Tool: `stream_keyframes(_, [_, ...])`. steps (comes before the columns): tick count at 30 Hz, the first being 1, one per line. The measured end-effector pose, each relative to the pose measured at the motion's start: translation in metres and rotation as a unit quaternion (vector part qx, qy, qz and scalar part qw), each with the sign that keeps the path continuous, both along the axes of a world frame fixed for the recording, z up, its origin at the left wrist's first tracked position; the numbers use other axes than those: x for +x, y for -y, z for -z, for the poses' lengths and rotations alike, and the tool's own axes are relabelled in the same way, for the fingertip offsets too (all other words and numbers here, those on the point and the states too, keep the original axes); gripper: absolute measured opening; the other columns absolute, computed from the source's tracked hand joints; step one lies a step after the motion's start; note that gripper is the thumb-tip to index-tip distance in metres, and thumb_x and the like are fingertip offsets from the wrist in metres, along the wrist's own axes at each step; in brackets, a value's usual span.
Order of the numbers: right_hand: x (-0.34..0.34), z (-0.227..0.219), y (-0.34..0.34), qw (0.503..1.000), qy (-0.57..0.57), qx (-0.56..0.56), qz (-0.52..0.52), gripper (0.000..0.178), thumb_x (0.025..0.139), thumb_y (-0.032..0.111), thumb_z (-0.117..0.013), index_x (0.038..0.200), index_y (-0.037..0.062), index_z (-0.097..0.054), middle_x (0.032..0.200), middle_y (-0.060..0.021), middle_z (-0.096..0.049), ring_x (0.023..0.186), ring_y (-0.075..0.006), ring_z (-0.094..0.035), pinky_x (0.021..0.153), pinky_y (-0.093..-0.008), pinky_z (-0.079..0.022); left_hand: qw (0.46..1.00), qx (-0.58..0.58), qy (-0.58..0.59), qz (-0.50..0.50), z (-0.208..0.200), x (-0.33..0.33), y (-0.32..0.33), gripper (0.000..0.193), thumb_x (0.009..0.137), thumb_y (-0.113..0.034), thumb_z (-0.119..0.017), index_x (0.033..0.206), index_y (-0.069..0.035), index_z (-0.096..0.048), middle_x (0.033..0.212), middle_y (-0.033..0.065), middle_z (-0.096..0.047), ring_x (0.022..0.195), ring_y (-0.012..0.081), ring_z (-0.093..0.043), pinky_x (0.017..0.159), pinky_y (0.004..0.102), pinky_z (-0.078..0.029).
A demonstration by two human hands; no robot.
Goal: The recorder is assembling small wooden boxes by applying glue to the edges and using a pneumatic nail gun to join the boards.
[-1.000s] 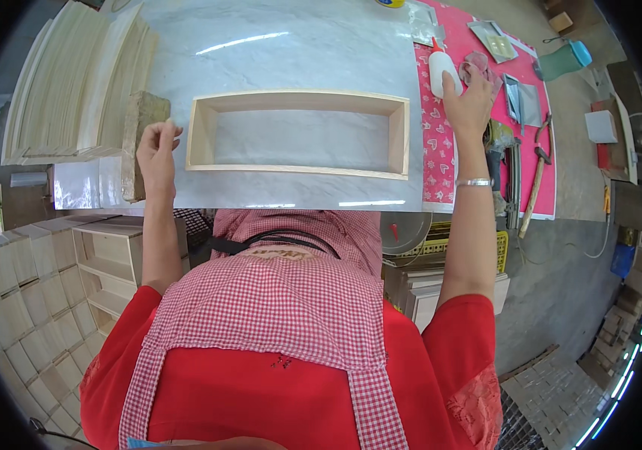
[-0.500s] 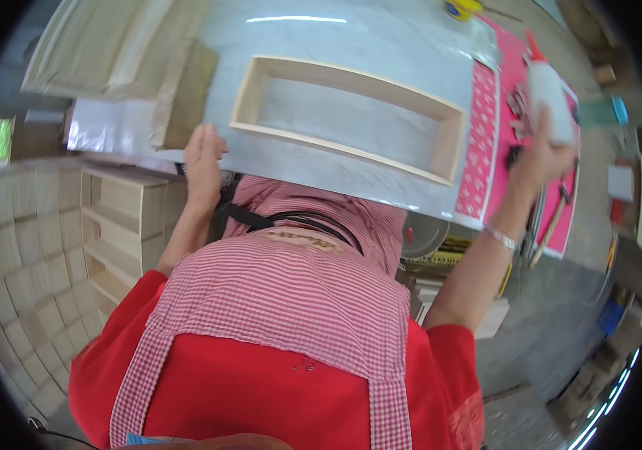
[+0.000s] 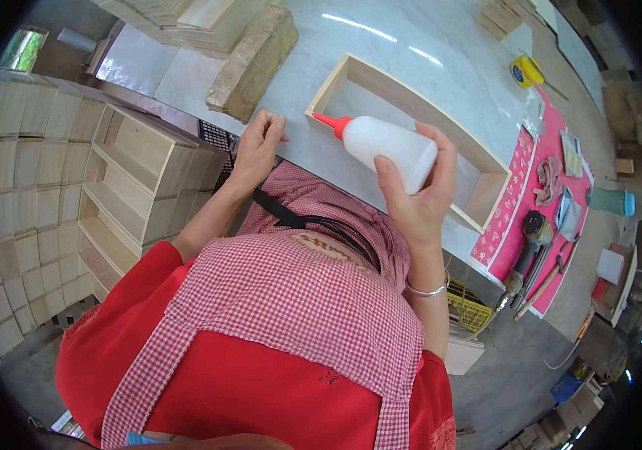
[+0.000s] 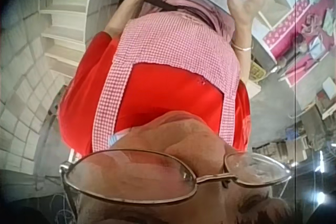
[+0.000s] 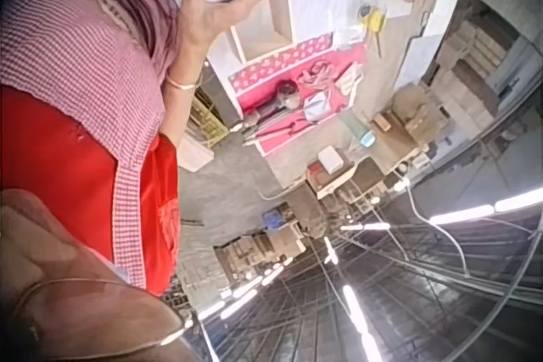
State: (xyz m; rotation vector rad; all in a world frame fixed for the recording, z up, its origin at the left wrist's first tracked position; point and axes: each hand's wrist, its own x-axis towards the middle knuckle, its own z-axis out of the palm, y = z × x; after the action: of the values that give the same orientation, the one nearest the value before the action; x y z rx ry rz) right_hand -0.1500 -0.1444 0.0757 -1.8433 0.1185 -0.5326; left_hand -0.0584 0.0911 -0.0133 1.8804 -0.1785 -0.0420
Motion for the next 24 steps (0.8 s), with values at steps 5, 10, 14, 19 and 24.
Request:
stream_keyframes(5, [0.011,0.004,-0.01,1.0,-0.005,-0.026,-0.003,0.052,0.083,0.014,-0.078,0.126,0.0034,-0.051,0.108,-0.0065,-0.058,0.095,-0.0134,-0.057,0.082,-0.0265,-0.048,0.999,-0.015,-0.02,0.035,0.007,0.001,-0.01,0.023,0.101,-0.022,-0.054,0.09,-0.001,-0.054,0.074,0.0032,-0.057,0.072,0.0082,-0.053,0.069,0.0255,-0.045])
stream_keyframes(10, [0.018,0.004,-0.012,0.999,-0.03,-0.042,-0.005,0.047,0.085,0.015,-0.077,0.123,0.0033,-0.052,0.106,-0.0063,-0.058,0.092,-0.013,-0.057,0.08,-0.0258,-0.048,0.998,0.01,-0.037,0.046,0.005,-0.001,-0.009,0.023,0.101,-0.021,-0.055,0.092,-0.001,-0.054,0.075,0.0032,-0.058,0.073,0.0081,-0.053,0.069,0.0258,-0.045])
stream_keyframes(14, [0.024,0.007,-0.009,0.997,-0.009,-0.071,0.014,0.048,0.083,0.016,-0.078,0.121,0.0027,-0.053,0.103,-0.0079,-0.06,0.089,-0.015,-0.059,0.077,-0.0273,-0.05,0.998,0.007,-0.032,0.05,0.006,-0.001,-0.01,0.023,0.101,-0.021,-0.055,0.091,0.0,-0.054,0.075,0.0034,-0.058,0.073,0.008,-0.053,0.069,0.0258,-0.045])
stream_keyframes(19, [0.038,0.007,-0.006,0.992,0.031,-0.114,0.042,0.05,0.079,0.018,-0.081,0.118,0.002,-0.054,0.097,-0.0116,-0.063,0.084,-0.0196,-0.063,0.074,-0.0309,-0.052,0.998,0.006,-0.025,0.054,0.007,-0.001,-0.011,0.024,0.101,-0.021,-0.056,0.089,0.0,-0.054,0.074,0.0037,-0.058,0.071,0.0081,-0.052,0.068,0.0259,-0.044])
stream_keyframes(24, [0.05,0.004,-0.002,0.986,0.045,-0.149,0.063,0.049,0.08,0.02,-0.081,0.117,0.0021,-0.054,0.098,-0.013,-0.064,0.085,-0.0214,-0.064,0.075,-0.032,-0.052,0.998,0.011,-0.01,0.062,0.008,-0.001,-0.012,0.026,0.1,-0.021,-0.057,0.086,0.001,-0.054,0.073,0.0039,-0.057,0.07,0.0081,-0.051,0.066,0.0258,-0.044])
